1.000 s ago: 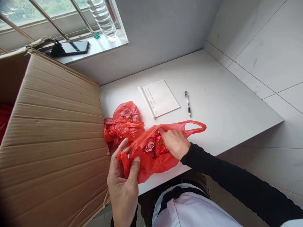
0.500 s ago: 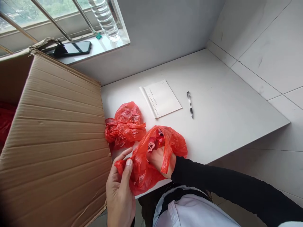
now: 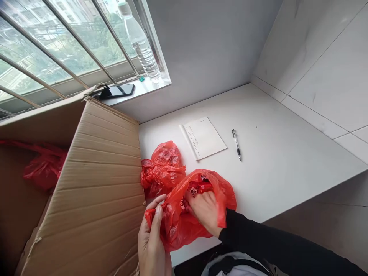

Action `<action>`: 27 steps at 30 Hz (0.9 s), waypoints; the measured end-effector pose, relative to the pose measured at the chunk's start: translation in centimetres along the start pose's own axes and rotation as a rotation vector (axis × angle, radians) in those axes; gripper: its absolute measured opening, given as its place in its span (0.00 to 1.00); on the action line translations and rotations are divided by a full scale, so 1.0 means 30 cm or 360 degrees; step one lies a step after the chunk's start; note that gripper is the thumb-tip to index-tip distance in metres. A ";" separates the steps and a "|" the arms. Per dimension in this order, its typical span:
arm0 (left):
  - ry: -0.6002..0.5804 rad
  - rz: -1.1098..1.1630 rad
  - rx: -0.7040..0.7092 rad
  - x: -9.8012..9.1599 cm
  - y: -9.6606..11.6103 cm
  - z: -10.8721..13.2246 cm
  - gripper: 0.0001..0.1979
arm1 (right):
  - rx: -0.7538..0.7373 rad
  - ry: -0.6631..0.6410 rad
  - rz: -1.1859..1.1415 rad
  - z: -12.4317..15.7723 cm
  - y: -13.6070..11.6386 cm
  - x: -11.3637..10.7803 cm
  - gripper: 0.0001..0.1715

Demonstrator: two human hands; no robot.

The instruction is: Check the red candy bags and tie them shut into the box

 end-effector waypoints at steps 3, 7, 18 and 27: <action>-0.0029 -0.0020 0.0033 0.006 0.004 -0.004 0.21 | -0.0085 -0.0058 0.0019 0.018 0.023 -0.003 0.15; -0.0062 -0.0047 0.0036 0.010 -0.004 -0.006 0.19 | -0.0153 -0.0113 0.0055 0.042 0.015 -0.005 0.15; -0.0100 -0.0121 0.0137 0.003 0.016 0.013 0.15 | -0.0225 -0.0170 0.0177 0.071 -0.028 -0.018 0.16; -0.0207 -0.0286 0.0234 0.029 0.013 0.032 0.15 | -0.0213 -0.0281 0.0283 0.167 0.061 -0.033 0.15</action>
Point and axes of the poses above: each hand's wrist, its own z-axis away from the middle knuckle, its own x-axis out of the palm, y = z × x, the point moved 8 cm from there along -z, towards the middle knuckle, and after that the axes turned 2 degrees about -y, right-handed, at the moved point
